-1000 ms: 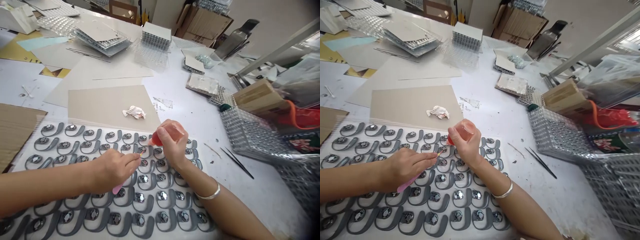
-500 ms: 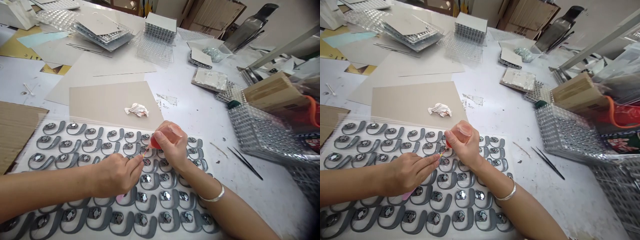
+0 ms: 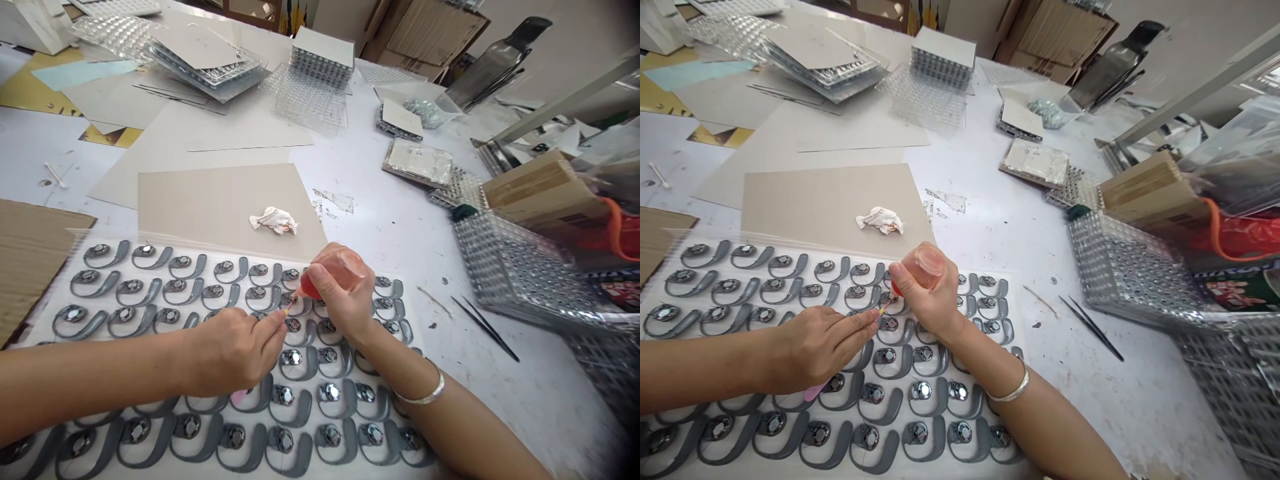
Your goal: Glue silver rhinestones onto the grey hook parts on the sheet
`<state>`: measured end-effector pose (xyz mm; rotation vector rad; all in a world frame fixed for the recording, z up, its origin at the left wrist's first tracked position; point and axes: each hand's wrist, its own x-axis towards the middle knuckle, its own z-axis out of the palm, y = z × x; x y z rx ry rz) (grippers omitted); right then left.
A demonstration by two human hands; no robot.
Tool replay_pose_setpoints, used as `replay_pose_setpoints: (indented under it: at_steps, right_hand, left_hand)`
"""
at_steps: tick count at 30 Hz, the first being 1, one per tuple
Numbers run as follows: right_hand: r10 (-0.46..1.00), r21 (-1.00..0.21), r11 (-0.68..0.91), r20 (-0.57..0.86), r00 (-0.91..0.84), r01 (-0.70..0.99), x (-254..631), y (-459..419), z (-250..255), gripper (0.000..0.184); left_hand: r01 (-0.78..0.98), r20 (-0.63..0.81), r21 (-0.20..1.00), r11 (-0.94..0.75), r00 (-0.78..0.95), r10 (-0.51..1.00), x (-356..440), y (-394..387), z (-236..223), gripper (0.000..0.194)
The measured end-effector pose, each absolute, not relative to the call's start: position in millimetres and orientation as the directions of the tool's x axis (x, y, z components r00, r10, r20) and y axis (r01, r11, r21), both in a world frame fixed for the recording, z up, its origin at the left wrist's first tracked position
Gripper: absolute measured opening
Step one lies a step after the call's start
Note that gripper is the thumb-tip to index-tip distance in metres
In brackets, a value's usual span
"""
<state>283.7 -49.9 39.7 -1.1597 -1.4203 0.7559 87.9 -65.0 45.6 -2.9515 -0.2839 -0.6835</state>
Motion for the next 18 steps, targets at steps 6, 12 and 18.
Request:
replay_pose_setpoints:
  at_steps: [6, 12, 18]
  right_hand:
    - [0.941, -0.931, 0.295, 0.322, 0.102, 0.216, 284.1, -49.9, 38.1, 0.028]
    - [0.933, -0.915, 0.312, 0.345, 0.097, 0.257, 283.7, -49.8, 38.4, 0.029]
    - [0.926, -0.909, 0.329, 0.364, 0.101, 0.254, 283.4, -49.4, 39.8, 0.026]
  left_hand:
    - [0.191, 0.429, -0.058, -0.98, 0.891, 0.148, 87.9, -64.8, 47.5, 0.033]
    - [0.195, 0.419, -0.067, -0.978, 0.896, 0.15, 86.9, -65.3, 46.8, 0.032]
    - [0.194, 0.423, -0.067, -0.979, 0.894, 0.149, 86.1, -66.4, 43.2, 0.03]
